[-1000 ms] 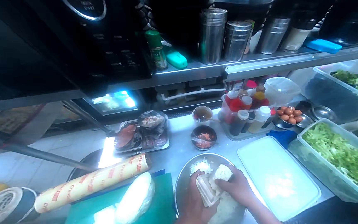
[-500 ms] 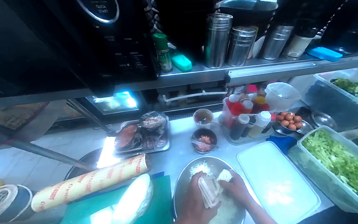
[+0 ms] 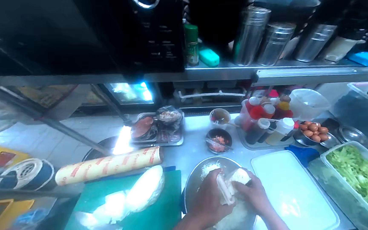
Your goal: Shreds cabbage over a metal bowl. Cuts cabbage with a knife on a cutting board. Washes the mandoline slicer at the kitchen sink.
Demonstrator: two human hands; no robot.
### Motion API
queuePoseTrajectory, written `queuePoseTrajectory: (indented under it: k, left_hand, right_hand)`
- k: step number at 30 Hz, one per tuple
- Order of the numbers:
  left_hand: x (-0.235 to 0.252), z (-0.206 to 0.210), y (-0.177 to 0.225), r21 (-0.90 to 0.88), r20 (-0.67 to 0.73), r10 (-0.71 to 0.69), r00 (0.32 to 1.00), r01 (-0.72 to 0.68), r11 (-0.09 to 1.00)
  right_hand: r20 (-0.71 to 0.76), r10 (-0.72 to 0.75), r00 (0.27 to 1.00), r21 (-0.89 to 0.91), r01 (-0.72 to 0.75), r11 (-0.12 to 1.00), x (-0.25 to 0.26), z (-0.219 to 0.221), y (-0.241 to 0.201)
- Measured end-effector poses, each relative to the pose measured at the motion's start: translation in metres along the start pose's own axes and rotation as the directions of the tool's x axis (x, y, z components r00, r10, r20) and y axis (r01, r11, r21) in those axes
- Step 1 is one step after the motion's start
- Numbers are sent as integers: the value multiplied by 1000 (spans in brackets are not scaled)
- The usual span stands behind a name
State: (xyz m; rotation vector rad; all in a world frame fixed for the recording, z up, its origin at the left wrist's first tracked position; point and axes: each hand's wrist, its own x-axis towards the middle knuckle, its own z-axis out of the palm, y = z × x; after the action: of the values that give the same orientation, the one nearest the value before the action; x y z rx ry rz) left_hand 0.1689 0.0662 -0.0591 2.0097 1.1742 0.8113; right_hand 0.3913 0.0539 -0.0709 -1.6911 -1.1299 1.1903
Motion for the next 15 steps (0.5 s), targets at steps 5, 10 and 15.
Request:
queuePoseTrajectory:
  k: [5, 10, 15]
  left_hand:
    - [2, 5, 4, -50, -16, 24, 1000, -24, 998]
    - [-4, 12, -1, -129, -36, 6, 999, -11, 992]
    - [-4, 15, -4, -160, -35, 10, 999, -16, 987]
  right_hand:
    - [-27, 44, 999, 16, -44, 999, 17, -3, 47]
    - [6, -35, 999, 154, 34, 987, -4, -2, 11]
    - [-3, 49, 999, 88, -49, 995, 9, -2, 31]
